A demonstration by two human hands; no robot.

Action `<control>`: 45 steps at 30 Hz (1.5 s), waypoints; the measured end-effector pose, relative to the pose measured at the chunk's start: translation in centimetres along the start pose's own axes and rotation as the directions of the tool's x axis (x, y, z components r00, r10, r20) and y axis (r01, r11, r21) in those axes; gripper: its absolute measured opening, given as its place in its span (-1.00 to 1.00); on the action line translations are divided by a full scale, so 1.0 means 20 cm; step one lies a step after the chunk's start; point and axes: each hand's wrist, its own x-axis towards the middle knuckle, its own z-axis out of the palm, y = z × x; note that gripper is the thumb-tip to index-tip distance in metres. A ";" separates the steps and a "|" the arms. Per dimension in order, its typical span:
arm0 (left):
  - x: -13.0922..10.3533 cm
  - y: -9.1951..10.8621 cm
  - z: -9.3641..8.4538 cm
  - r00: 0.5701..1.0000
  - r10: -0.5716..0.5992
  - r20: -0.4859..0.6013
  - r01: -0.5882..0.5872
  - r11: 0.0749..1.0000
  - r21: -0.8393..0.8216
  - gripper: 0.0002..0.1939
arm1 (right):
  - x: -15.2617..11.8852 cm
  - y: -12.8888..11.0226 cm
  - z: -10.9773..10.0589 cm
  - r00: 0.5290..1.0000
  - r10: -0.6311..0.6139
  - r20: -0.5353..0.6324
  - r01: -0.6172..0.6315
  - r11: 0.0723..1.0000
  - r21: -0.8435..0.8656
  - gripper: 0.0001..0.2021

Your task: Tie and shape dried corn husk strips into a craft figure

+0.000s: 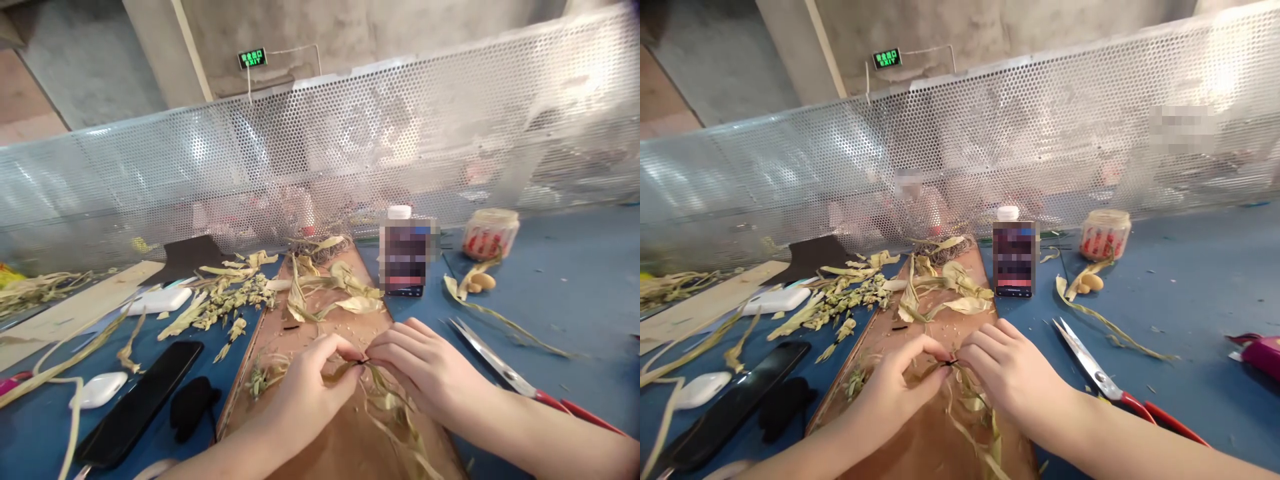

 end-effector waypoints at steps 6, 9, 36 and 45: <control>0.01 0.00 0.00 0.999 0.027 0.039 -0.025 0.999 -0.048 -0.88 | 0.00 0.01 0.00 0.999 -0.011 -0.043 0.012 1.000 0.023 -0.87; 0.01 0.01 -0.01 0.997 0.007 0.076 -0.002 0.997 -0.072 -0.86 | 0.00 0.01 0.00 0.999 -0.015 -0.032 0.016 1.000 0.026 -0.87; 0.04 0.02 0.00 0.996 0.006 0.087 -0.002 0.999 -0.040 -0.85 | 0.07 -0.04 -0.03 0.927 0.316 0.201 -0.340 0.936 0.094 -0.78; 0.04 0.00 -0.01 0.980 -0.065 0.186 0.099 0.979 -0.176 -0.81 | 0.07 -0.02 -0.07 0.957 0.220 0.188 -0.248 0.958 0.146 -0.84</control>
